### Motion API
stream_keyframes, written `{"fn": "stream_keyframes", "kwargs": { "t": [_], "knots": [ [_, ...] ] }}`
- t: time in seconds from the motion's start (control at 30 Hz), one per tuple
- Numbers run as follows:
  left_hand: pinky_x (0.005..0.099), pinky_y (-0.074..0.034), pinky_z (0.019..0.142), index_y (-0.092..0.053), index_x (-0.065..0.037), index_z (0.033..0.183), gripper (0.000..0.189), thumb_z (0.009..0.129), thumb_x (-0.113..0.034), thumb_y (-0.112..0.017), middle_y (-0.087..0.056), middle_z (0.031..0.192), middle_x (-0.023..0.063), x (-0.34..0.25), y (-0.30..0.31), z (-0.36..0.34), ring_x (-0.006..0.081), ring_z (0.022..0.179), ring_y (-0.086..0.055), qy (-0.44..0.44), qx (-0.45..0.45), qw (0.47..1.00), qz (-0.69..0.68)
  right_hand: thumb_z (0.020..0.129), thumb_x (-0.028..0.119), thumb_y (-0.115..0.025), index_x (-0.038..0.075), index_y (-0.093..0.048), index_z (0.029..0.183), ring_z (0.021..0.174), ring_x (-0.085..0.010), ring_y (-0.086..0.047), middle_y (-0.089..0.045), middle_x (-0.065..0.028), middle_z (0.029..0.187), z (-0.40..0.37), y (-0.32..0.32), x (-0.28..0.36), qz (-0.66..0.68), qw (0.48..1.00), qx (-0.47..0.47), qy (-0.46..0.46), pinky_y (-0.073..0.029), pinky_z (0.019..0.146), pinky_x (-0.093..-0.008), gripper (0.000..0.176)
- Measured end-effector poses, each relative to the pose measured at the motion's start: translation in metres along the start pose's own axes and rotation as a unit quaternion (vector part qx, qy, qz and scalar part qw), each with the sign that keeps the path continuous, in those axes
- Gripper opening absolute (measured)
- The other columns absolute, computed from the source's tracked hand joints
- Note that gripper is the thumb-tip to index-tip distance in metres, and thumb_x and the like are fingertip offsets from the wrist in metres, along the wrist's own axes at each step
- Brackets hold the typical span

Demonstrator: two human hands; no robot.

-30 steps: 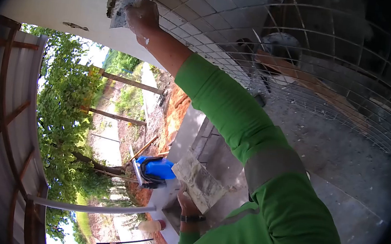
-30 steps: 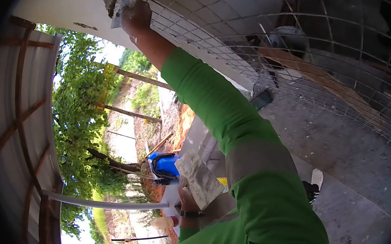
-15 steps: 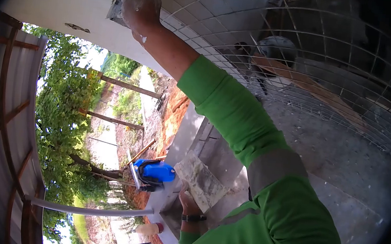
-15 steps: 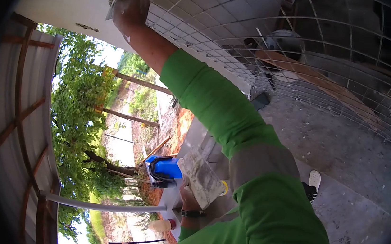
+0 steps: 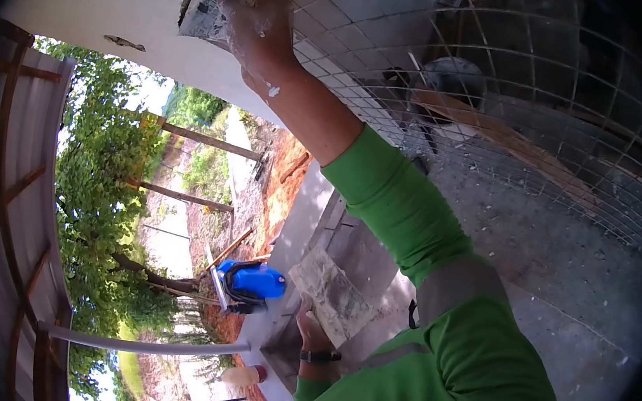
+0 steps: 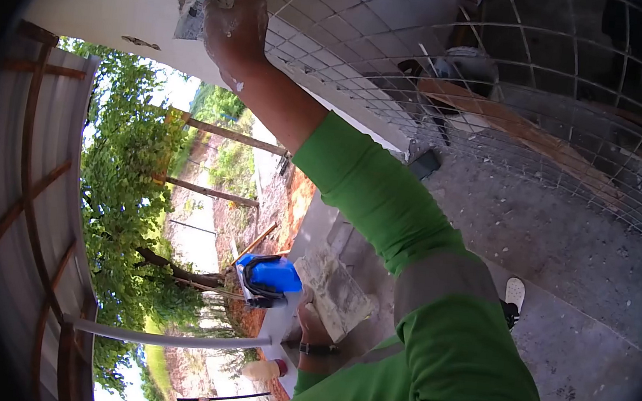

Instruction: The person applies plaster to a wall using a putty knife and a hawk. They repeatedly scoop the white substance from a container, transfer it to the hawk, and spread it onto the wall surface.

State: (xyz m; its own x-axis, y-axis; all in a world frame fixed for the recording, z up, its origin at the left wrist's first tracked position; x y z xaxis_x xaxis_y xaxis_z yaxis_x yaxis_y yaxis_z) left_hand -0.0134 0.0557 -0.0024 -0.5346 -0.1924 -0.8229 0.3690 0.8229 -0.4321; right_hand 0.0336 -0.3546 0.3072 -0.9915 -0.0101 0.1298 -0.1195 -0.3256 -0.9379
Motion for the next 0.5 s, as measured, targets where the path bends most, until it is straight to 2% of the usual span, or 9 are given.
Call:
{"fn": "stream_keyframes", "kwargs": {
  "t": [0.07,0.1,0.17,0.27,0.3,0.37,0.4,0.43,0.5],
  "knots": [
    [0.0457,-0.043,0.105,-0.043,-0.002,0.143,0.056,0.103,-0.040,-0.040,-0.056,0.136,0.0135,0.003,0.009,0.004,0.0316,0.121,-0.056,0.018,0.010,1.000,-0.022,0.081,0.008,-0.067,-0.007,-0.059,0.076,0.062,-0.0220,-0.061,-0.059,-0.0166,0.066,0.003,-0.001,-0.017,-0.006,1.000,0.003,0.000,-0.046,0.055,-0.0436,0.018],
    [0.0457,-0.043,0.105,-0.043,-0.002,0.143,0.056,0.103,-0.040,-0.040,-0.056,0.136,0.0135,0.004,0.009,0.004,0.0316,0.121,-0.056,0.018,0.012,1.000,-0.020,0.081,0.008,-0.067,-0.007,-0.059,0.076,0.062,-0.0220,-0.061,-0.059,-0.0166,0.066,0.003,-0.003,-0.009,-0.005,1.000,0.003,0.002,-0.046,0.055,-0.0436,0.018],
    [0.0456,-0.043,0.105,-0.043,-0.002,0.143,0.056,0.103,-0.040,-0.040,-0.056,0.136,0.0134,0.004,0.008,0.004,0.0315,0.121,-0.056,0.015,0.014,1.000,-0.013,0.085,0.001,-0.065,0.002,-0.061,0.075,0.049,-0.0100,-0.051,-0.055,-0.0030,0.063,0.002,-0.020,0.010,0.042,0.996,0.055,-0.056,-0.044,0.044,-0.0279,0.011],
    [0.0455,-0.043,0.105,-0.043,-0.002,0.143,0.056,0.103,-0.041,-0.040,-0.056,0.136,0.0134,0.003,0.004,0.004,0.0314,0.121,-0.056,0.013,0.018,1.000,-0.004,0.081,0.006,-0.066,-0.005,-0.057,0.067,0.052,-0.0214,-0.056,-0.058,-0.0147,0.062,0.022,-0.029,0.019,-0.109,0.990,0.022,0.086,-0.045,0.051,-0.0409,0.020],
    [0.0455,-0.043,0.105,-0.043,-0.002,0.143,0.056,0.103,-0.041,-0.039,-0.056,0.136,0.0133,0.003,0.003,0.004,0.0313,0.121,-0.056,0.012,0.020,1.000,-0.002,0.081,0.006,-0.066,-0.005,-0.057,0.067,0.052,-0.0214,-0.056,-0.058,-0.0147,0.062,0.015,-0.023,0.037,-0.110,0.990,0.024,0.088,-0.045,0.051,-0.0409,0.020],
    [0.0454,-0.043,0.105,-0.043,-0.002,0.143,0.056,0.103,-0.041,-0.039,-0.056,0.136,0.0133,0.002,0.001,0.005,0.0312,0.121,-0.056,0.012,0.021,1.000,0.001,0.095,0.011,-0.062,0.003,-0.060,0.093,0.060,-0.0149,-0.056,-0.056,-0.0036,0.070,-0.007,-0.017,0.092,-0.200,0.965,0.132,0.110,-0.045,0.052,-0.0265,0.008],
    [0.0453,-0.043,0.105,-0.043,-0.002,0.143,0.056,0.103,-0.041,-0.039,-0.056,0.136,0.0133,0.002,0.000,0.006,0.0312,0.121,-0.056,0.012,0.022,1.000,0.003,0.081,0.006,-0.065,-0.004,-0.056,0.064,0.046,-0.0191,-0.052,-0.055,-0.0103,0.058,0.003,-0.009,0.066,0.005,0.986,0.051,0.157,-0.042,0.045,-0.0381,0.021],
    [0.0453,-0.043,0.105,-0.043,-0.002,0.143,0.056,0.103,-0.041,-0.039,-0.056,0.136,0.0133,0.001,-0.001,0.006,0.0311,0.121,-0.056,0.011,0.023,1.000,0.005,0.081,0.006,-0.065,-0.004,-0.056,0.064,0.046,-0.0191,-0.052,-0.055,-0.0103,0.058,0.002,-0.004,0.065,0.005,0.986,0.051,0.158,-0.042,0.045,-0.0381,0.021],
    [0.0452,-0.043,0.105,-0.043,-0.002,0.143,0.057,0.103,-0.042,-0.039,-0.056,0.136,0.0132,0.002,-0.003,0.005,0.0310,0.121,-0.056,0.012,0.023,1.000,0.010,0.083,0.003,-0.068,0.000,-0.060,0.072,0.052,-0.0147,-0.057,-0.058,-0.0056,0.067,0.003,0.010,0.047,-0.100,0.993,0.063,-0.009,-0.057,0.052,-0.0327,0.014]
  ]
}}
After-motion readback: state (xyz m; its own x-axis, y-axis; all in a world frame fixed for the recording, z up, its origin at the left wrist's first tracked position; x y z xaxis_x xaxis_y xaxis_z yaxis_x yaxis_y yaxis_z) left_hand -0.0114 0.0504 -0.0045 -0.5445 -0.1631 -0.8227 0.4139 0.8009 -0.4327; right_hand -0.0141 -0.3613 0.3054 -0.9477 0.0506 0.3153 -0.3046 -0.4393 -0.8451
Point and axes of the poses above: each hand's wrist, its own z-axis towards the middle knuckle, its own y-axis out of the back of the hand, x = y × z, the point moved 5 cm from there along z, towards the middle knuckle
